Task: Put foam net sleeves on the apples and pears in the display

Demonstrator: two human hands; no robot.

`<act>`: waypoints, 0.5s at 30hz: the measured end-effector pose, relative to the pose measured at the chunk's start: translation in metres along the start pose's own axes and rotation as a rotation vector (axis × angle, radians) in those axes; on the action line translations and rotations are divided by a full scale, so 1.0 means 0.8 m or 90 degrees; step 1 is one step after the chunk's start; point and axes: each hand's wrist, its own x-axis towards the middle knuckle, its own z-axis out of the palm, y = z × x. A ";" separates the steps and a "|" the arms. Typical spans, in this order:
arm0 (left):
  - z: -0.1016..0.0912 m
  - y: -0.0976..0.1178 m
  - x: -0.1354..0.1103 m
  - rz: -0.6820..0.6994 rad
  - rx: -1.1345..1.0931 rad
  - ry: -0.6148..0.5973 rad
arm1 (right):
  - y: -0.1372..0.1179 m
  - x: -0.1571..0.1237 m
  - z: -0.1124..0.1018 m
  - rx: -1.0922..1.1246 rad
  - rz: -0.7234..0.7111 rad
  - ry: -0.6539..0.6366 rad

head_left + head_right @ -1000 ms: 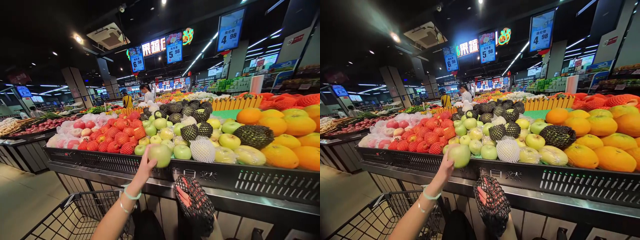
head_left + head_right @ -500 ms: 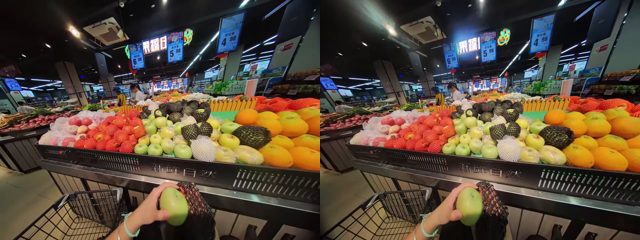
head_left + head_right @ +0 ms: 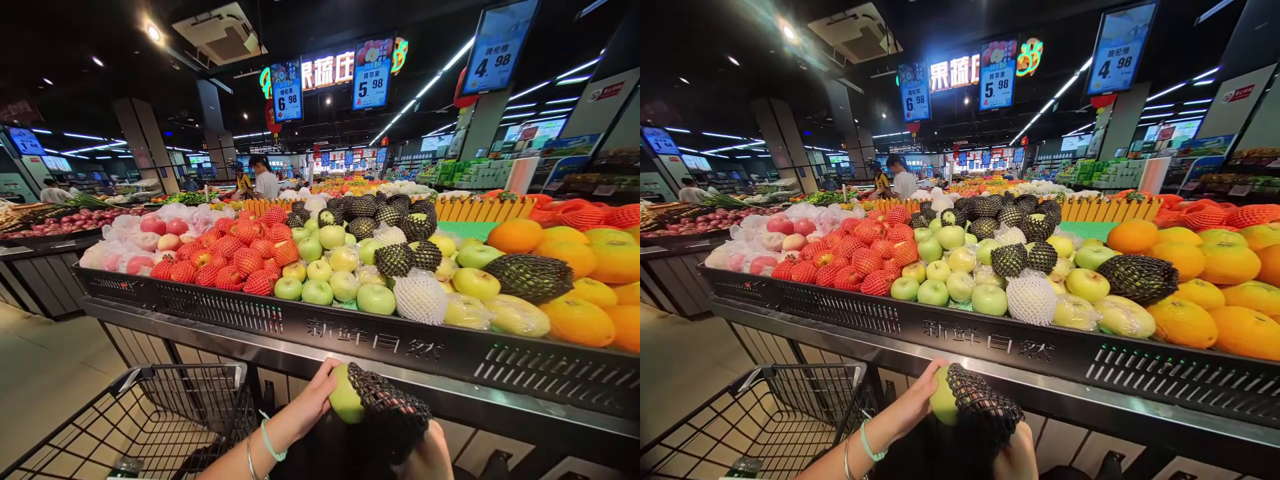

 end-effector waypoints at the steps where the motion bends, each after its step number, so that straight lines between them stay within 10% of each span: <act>1: 0.003 0.001 0.000 -0.003 -0.012 0.015 | -0.003 0.008 -0.003 -0.022 -0.031 -0.005; 15: -0.004 -0.001 0.002 0.046 0.141 0.006 | 0.001 -0.035 0.038 0.105 0.164 -0.149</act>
